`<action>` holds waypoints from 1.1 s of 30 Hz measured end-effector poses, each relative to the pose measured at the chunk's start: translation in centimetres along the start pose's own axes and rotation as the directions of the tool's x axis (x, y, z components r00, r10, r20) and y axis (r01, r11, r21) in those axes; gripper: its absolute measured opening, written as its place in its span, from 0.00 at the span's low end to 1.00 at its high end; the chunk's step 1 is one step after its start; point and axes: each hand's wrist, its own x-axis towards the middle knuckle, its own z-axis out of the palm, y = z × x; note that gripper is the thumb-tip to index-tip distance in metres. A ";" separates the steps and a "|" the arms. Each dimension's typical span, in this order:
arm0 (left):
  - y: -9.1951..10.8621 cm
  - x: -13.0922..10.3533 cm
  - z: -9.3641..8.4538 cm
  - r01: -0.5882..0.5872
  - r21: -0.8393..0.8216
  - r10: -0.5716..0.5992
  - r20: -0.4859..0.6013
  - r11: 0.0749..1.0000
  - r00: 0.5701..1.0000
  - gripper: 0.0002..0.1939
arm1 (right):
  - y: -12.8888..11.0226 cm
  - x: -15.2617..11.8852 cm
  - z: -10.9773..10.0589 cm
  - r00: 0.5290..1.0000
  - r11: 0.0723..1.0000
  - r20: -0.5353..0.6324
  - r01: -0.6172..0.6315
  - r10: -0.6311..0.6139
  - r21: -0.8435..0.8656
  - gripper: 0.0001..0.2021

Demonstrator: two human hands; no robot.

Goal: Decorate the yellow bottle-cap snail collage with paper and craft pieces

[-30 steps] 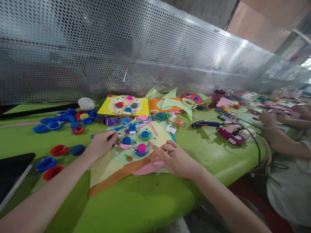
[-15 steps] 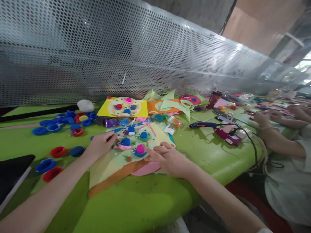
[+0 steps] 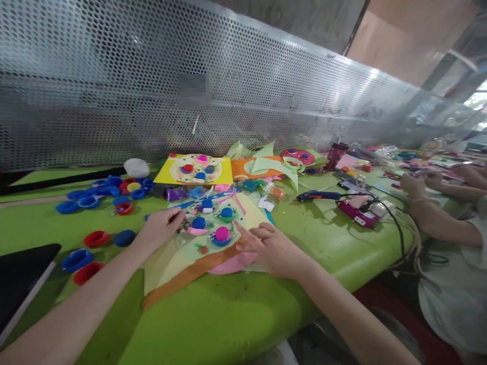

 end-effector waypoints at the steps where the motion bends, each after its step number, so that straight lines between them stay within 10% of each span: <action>1: 0.0 0.0 0.0 -0.002 0.000 0.002 0.004 1.000 1.000 0.20 | 0.1 -0.1 0.0 1.000 1.000 0.009 0.000 0.000 0.017 0.36; 7: -0.1 0.1 -0.1 -0.022 -0.008 0.022 0.028 1.000 0.999 0.21 | 3.9 -1.0 -1.6 0.956 0.937 -0.088 -0.252 0.280 0.240 0.34; 14: -0.2 0.1 -0.8 -0.048 -0.017 0.049 0.059 0.999 0.997 0.23 | 11.3 1.6 -2.1 0.811 0.808 0.036 -0.586 0.584 0.063 0.28; 21: -0.2 -0.2 -0.7 -0.046 0.031 0.045 0.052 0.998 0.998 0.21 | 12.3 2.3 1.0 0.827 0.829 0.087 -0.559 0.555 0.016 0.17; 33: 1.6 -0.8 -0.1 -0.016 0.192 0.026 -0.051 0.981 0.998 0.27 | 12.4 0.0 0.0 0.872 0.861 0.071 -0.490 0.485 0.133 0.23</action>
